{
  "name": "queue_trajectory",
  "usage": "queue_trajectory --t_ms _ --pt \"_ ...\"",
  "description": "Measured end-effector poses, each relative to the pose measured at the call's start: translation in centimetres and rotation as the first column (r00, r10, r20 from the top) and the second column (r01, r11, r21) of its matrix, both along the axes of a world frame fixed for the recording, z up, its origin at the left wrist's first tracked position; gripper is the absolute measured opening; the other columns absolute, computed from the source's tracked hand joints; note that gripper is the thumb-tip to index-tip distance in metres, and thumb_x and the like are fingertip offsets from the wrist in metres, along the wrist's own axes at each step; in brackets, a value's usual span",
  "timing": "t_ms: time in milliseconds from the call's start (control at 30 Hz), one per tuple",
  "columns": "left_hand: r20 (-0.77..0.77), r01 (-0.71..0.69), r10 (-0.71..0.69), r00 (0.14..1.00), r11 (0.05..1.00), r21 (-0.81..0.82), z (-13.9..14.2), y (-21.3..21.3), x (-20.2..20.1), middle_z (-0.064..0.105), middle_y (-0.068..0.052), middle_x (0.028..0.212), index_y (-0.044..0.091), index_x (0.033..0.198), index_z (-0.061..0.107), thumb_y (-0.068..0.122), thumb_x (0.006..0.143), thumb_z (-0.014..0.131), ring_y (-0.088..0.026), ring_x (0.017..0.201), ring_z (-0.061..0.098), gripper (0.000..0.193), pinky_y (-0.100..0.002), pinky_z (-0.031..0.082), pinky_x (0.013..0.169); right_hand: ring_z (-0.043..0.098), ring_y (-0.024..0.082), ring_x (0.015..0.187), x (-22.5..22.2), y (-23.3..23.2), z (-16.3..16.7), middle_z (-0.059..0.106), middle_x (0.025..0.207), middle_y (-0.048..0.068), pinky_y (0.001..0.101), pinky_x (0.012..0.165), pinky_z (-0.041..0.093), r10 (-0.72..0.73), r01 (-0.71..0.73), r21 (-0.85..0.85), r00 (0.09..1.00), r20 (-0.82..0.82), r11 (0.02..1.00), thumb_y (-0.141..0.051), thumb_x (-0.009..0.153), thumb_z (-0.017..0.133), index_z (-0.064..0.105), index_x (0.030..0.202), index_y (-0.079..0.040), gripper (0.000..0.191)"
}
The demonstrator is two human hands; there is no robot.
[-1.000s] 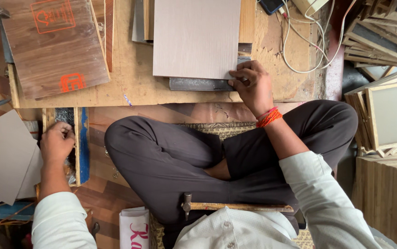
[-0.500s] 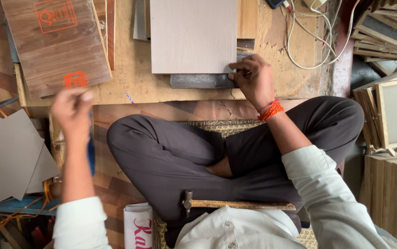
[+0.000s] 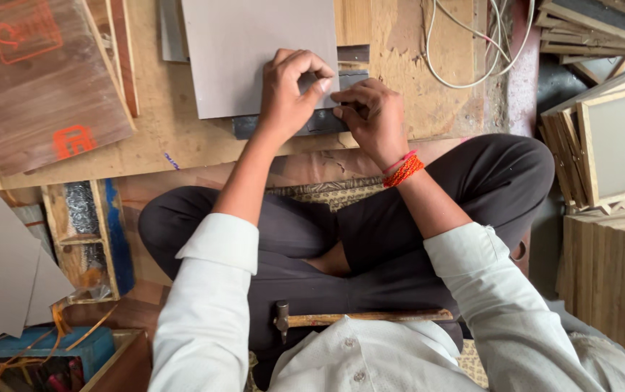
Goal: The person sits cross-legged on the floor and uses a hammer to repeatedly strike the edges of various wooden boards and frames placed on a metal block. They handle multiple items one at a time, including a wooden frame and several flat boards, striking them along their edges.
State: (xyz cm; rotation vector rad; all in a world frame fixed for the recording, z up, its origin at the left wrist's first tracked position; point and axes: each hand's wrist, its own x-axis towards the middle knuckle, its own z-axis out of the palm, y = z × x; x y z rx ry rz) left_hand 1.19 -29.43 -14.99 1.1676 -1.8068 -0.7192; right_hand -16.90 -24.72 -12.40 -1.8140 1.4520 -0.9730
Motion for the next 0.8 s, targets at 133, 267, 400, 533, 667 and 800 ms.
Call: queue_trajectory --t_ms 133,267,400,533,667,800 --pt "0.049 0.018 -0.018 0.999 1.000 0.019 -0.9 0.0 0.5 0.071 -0.002 0.115 0.011 0.093 0.067 0.009 0.089 0.080 -0.029 0.121 0.057 0.013 -0.047 0.042 0.107 0.067 0.018 0.076 -0.7 3.7 2.3 0.066 0.101 0.012 0.0295 0.065 0.053 0.098 -0.101 0.028 0.992 0.080 0.995 0.012 0.085 0.065 0.068 0.125 -0.003 0.043" --pt "0.214 0.078 -0.053 0.975 0.991 -0.110 -1.3 0.0 0.6 0.050 -0.010 0.155 0.012 0.090 0.064 0.005 0.084 0.081 -0.040 0.152 0.028 0.020 -0.056 0.021 0.126 0.063 0.031 0.074 -2.6 13.5 4.7 0.064 0.086 0.012 0.0403 0.068 0.053 0.443 -0.442 0.021 0.897 -0.016 0.897 -0.004 0.087 0.074 0.065 0.123 -0.004 0.037" --pt "0.242 0.122 -0.106 0.964 0.991 -0.053 -1.6 -0.1 0.7 0.043 -0.006 0.161 0.012 0.093 0.066 0.008 0.090 0.085 -0.037 0.159 0.021 0.020 -0.058 0.012 0.131 0.066 0.023 0.065 -4.6 22.4 6.1 0.062 0.077 0.005 0.0382 0.057 0.053 0.624 -0.619 0.124 0.722 -0.299 0.776 -0.021 0.082 0.079 0.066 0.131 -0.005 0.053" --pt "0.219 0.114 -0.111 0.969 0.993 -0.003 -1.7 -0.2 0.8 0.043 -0.005 0.161 0.012 0.091 0.068 0.011 0.089 0.087 -0.036 0.158 0.024 0.020 -0.057 0.014 0.132 0.069 0.021 0.075 -7.1 25.4 7.3 0.062 0.089 0.002 0.0344 0.068 0.057 0.597 -0.552 0.228 0.717 -0.360 0.802 -0.016 0.078 0.072 0.065 0.134 -0.012 0.056" --pt "0.227 0.133 -0.123 0.966 0.991 -0.029 -1.5 -0.2 0.8 0.044 -0.007 0.160 0.013 0.087 0.072 0.010 0.087 0.088 -0.038 0.156 0.021 0.017 -0.059 0.010 0.129 0.072 0.021 0.071 -8.0 24.4 7.9 0.069 0.092 0.005 0.0338 0.060 0.056 0.518 -0.418 0.394 0.833 -0.193 0.819 -0.009 0.079 0.074 0.067 0.132 -0.015 0.054" --pt "0.195 0.125 -0.119 0.973 0.992 -0.019 -1.2 0.0 0.8 0.045 -0.005 0.161 0.014 0.088 0.073 0.011 0.085 0.089 -0.035 0.157 0.025 0.017 -0.056 0.012 0.131 0.064 0.026 0.065 -7.1 21.4 8.1 0.061 0.083 0.011 0.0361 0.060 0.053 0.186 -0.111 0.324 0.960 -0.209 0.940 -0.005 0.089 0.070 0.061 0.136 -0.007 0.049"
